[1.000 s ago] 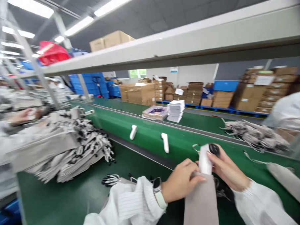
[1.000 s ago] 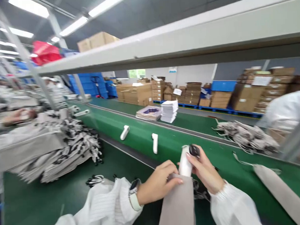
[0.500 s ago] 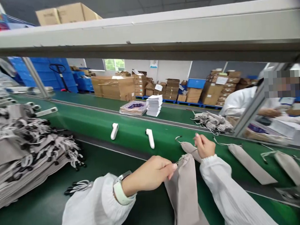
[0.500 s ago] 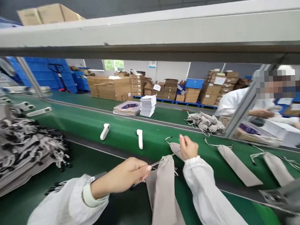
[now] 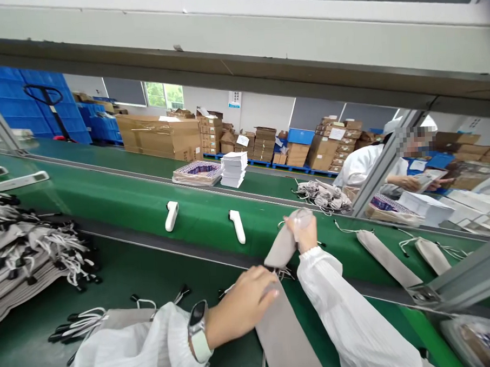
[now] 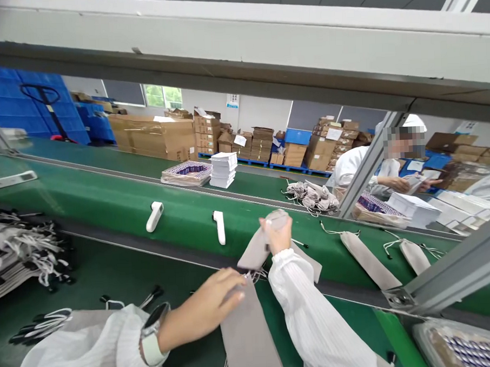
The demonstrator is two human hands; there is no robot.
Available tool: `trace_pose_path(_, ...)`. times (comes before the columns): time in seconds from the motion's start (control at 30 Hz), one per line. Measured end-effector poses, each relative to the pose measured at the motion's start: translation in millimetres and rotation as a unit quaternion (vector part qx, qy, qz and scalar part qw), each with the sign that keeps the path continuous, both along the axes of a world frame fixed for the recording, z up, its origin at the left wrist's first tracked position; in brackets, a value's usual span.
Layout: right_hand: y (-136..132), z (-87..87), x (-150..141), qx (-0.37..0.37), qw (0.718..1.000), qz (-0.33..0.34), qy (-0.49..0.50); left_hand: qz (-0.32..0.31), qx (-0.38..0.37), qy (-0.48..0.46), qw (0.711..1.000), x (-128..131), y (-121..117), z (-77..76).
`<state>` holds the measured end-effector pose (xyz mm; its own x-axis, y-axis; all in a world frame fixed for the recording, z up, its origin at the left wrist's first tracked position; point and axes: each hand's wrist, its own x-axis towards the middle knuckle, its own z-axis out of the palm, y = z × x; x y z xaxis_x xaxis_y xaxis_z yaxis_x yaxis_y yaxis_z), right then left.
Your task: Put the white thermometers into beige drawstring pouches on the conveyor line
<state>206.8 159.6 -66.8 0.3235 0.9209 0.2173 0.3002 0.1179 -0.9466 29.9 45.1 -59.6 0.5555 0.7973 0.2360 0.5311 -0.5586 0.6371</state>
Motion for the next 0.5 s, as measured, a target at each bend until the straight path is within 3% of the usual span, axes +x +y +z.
trace_pose_path(0.07,11,-5.7,18,-0.059,0.988,-0.11,-0.09,-0.035,0.041,0.08,0.995,3,-2,-21.6)
trace_pose_path(0.17,13,-16.3,25,-0.105,0.978,-0.098,-0.148,-0.074,0.075,0.137,0.985,0,3,-38.0)
trace_pose_path(0.33,15,-15.3,26,-0.072,0.968,-0.125,-0.206,-0.086,0.044,0.175,0.98,-15,16,-27.8)
trace_pose_path(0.43,17,-19.6,37,-0.051,0.935,-0.128,-0.326,-0.101,0.065,0.2,0.972,-18,17,-25.5)
trace_pose_path(0.5,19,-32.2,43,-0.07,0.903,-0.1,-0.412,-0.121,0.096,0.207,0.966,-16,18,-27.7)
